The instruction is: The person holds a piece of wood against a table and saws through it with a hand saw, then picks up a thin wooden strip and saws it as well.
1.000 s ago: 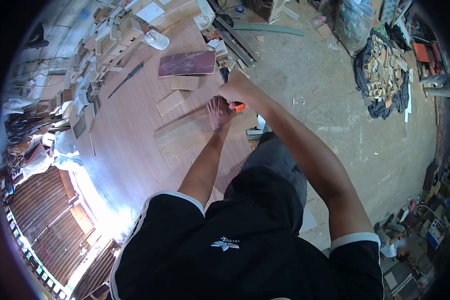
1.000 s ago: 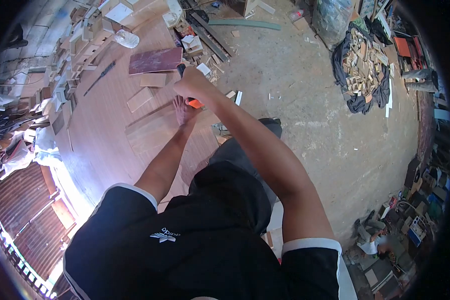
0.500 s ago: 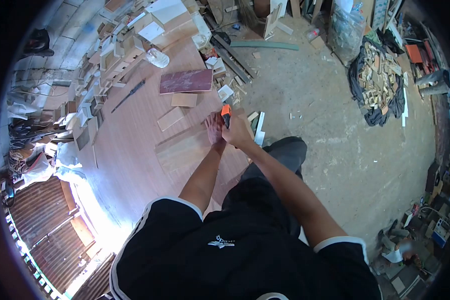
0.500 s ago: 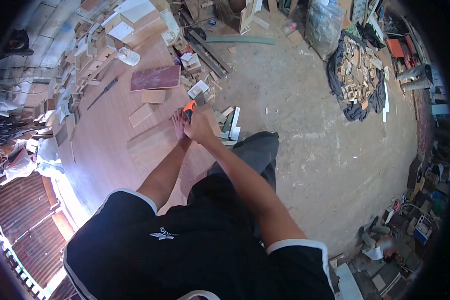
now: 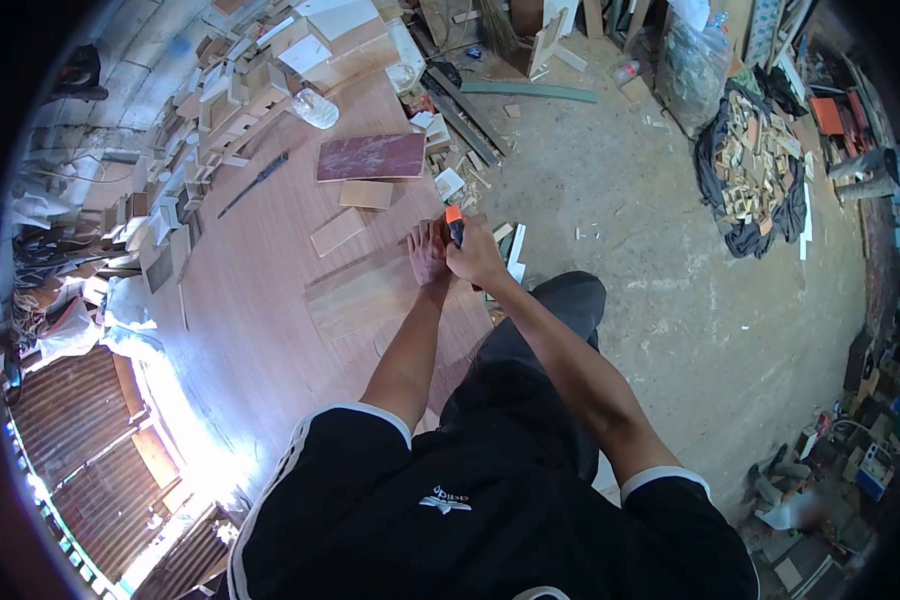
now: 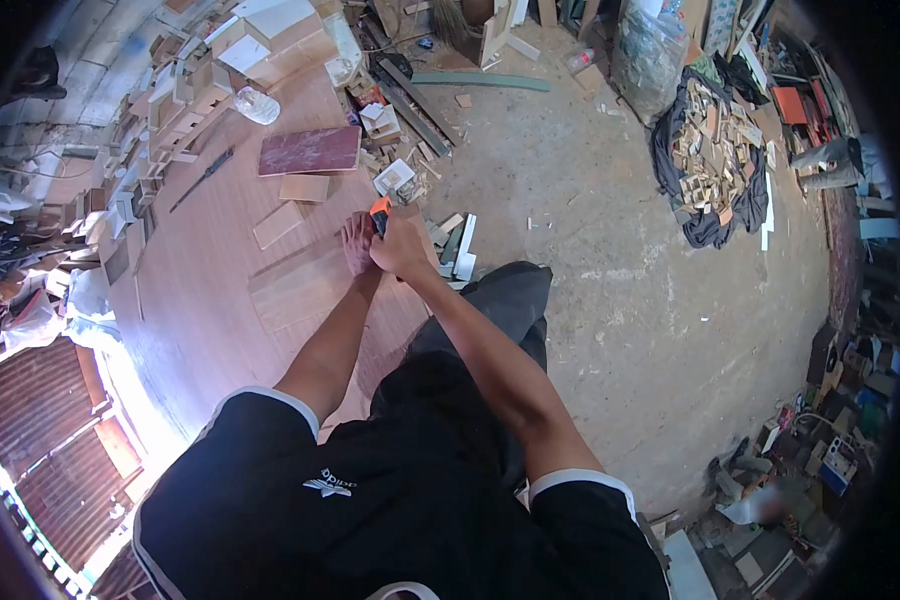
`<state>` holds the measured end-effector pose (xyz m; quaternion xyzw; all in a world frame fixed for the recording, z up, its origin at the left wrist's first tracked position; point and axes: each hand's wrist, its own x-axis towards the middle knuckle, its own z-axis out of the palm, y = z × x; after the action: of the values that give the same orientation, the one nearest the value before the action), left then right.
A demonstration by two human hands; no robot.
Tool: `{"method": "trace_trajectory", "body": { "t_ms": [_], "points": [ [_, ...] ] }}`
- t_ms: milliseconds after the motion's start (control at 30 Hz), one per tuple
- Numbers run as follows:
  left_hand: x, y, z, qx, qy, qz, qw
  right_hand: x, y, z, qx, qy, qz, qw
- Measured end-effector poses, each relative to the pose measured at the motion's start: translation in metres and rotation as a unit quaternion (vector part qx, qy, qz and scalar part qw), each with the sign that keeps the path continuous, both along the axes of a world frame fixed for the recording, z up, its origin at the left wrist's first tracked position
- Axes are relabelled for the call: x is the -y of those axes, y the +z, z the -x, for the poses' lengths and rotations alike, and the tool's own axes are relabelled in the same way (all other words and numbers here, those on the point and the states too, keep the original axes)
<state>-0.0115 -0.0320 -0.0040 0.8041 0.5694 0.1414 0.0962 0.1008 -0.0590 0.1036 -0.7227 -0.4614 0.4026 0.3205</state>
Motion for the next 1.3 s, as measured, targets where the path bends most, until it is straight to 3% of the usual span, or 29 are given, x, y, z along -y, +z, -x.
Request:
{"method": "trace_trajectory", "body": {
  "t_ms": [67, 133, 200, 300, 367, 400, 467, 667, 833, 933, 1067, 1133, 1233, 1300],
  "points": [
    [-0.001, 0.001, -0.002, 0.004, 0.01, 0.02, 1.0, 0.0, -0.006, 0.0, -0.012, -0.003, -0.001, 1.0],
    [-0.001, -0.001, -0.002, 0.027, 0.0, -0.074, 0.997, 0.0, -0.01, 0.0, -0.009, 0.001, -0.008, 1.0],
    [0.001, -0.006, -0.001, 0.027, 0.006, -0.068, 0.997, 0.002, -0.011, 0.002, -0.005, 0.003, -0.012, 1.0],
    [-0.005, -0.009, 0.001, -0.004, 0.008, -0.1, 0.995, -0.005, 0.031, -0.005, 0.006, 0.004, 0.011, 1.0],
    [0.003, -0.007, -0.001, 0.01, -0.004, -0.128, 0.992, 0.003, 0.092, -0.023, -0.098, 0.085, 0.094, 0.987],
    [-0.002, -0.007, -0.008, 0.017, -0.005, -0.133, 0.991, 0.014, 0.086, -0.027, -0.091, 0.082, 0.09, 0.988],
    [-0.013, -0.006, -0.009, 0.027, -0.003, -0.134, 0.991, 0.052, 0.067, -0.016, -0.001, -0.002, -0.105, 0.994],
    [-0.003, -0.024, 0.001, 0.045, -0.004, -0.099, 0.994, 0.114, 0.132, -0.001, -0.081, 0.017, 0.016, 0.996],
    [-0.01, -0.027, 0.0, 0.064, 0.007, -0.086, 0.994, 0.181, 0.196, -0.009, -0.14, -0.02, 0.036, 0.989],
    [-0.009, -0.027, 0.002, 0.056, -0.004, -0.118, 0.991, 0.18, 0.186, -0.001, -0.129, -0.042, -0.036, 0.99],
    [-0.006, -0.017, -0.003, 0.056, -0.007, -0.106, 0.993, 0.13, 0.092, 0.004, -0.037, -0.04, -0.088, 0.995],
    [-0.005, -0.012, -0.008, 0.059, -0.002, -0.1, 0.993, 0.1, 0.066, 0.003, -0.065, -0.031, -0.059, 0.996],
    [-0.001, -0.008, -0.004, 0.057, 0.012, -0.085, 0.995, 0.099, 0.072, 0.013, -0.043, -0.032, -0.007, 0.999],
    [-0.005, -0.009, -0.005, 0.058, 0.022, -0.077, 0.995, 0.129, 0.109, 0.011, -0.06, -0.028, -0.051, 0.997]
  ]
}}
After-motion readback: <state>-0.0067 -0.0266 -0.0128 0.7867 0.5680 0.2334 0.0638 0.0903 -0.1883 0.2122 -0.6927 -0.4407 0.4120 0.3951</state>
